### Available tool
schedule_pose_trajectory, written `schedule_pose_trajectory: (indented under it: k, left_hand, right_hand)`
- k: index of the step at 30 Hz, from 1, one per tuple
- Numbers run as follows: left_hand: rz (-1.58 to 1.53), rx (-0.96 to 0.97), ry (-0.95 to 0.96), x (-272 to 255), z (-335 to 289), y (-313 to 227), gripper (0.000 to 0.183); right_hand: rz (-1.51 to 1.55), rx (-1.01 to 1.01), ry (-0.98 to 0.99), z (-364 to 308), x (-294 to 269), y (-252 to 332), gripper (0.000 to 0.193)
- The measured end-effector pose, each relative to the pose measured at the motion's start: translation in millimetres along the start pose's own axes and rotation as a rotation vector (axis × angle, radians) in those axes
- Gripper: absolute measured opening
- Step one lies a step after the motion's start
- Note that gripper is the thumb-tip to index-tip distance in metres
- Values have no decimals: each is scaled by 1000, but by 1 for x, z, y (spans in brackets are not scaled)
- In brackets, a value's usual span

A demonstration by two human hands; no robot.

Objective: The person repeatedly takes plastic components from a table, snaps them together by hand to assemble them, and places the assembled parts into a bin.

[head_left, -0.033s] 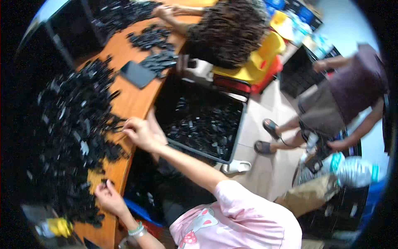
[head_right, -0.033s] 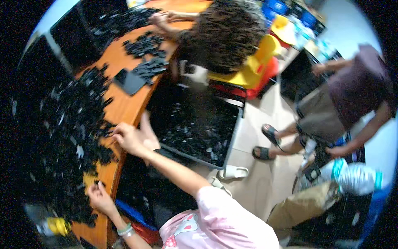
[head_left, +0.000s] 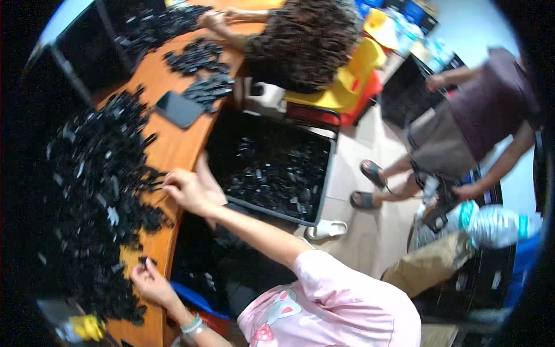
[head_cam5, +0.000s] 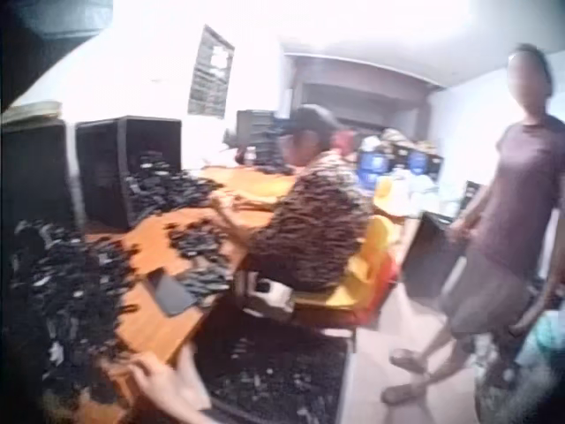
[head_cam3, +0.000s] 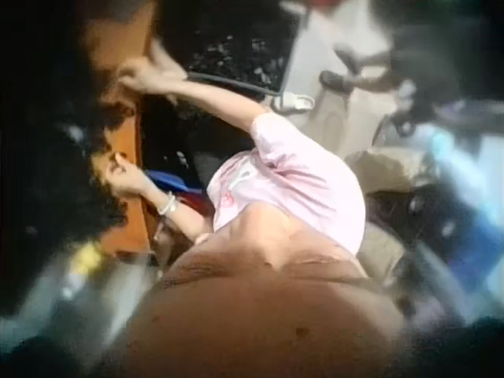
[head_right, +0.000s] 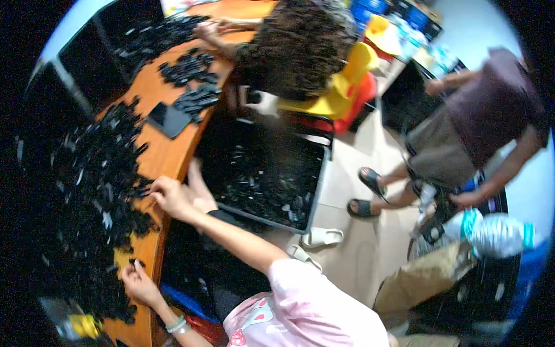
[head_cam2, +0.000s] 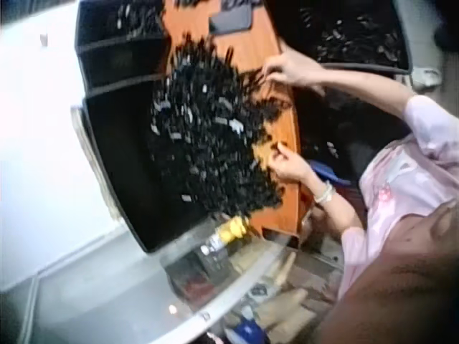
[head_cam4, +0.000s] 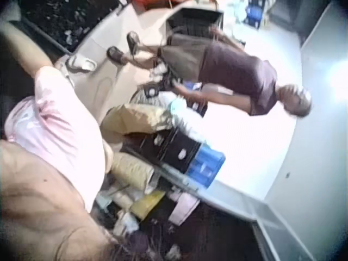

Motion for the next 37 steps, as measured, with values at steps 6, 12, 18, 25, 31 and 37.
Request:
schedule_pose_trajectory:
  k: [6, 12, 18, 25, 31, 37]
  left_hand:
    - [227, 249, -28, 11, -13, -35, 23]
    - [185, 244, 21, 12, -5, -27, 25]
    - [15, 226, 18, 11, -8, -25, 16]
    - [40, 193, -56, -12, -12, -18, 9]
    - [218, 307, -49, 6, -21, -39, 12]
    - [3, 528, -296, -37, -90, -23, 18]
  right_hand:
    - [-1, -90, -30, -4, -4, -3, 12]
    - [-47, -132, 38, -7, 7, -1, 13]
    - [-34, -35, -29, -24, -23, 15, 11]
    - [-200, 195, -161, -119, -90, -9, 6]
    - [-146, 120, -97, -35, -98, 42, 3]
    - [204, 190, 162, -88, -38, 75, 7]
Point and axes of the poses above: each hand's wrist, its own z-axis towards the middle knuckle, its own x-axis out of the palm, y = z × x, the point moved 10 cm from there along z, towards the middle knuckle, and after that the axes turned 14 degrees about -x, right-handed, at the moved point
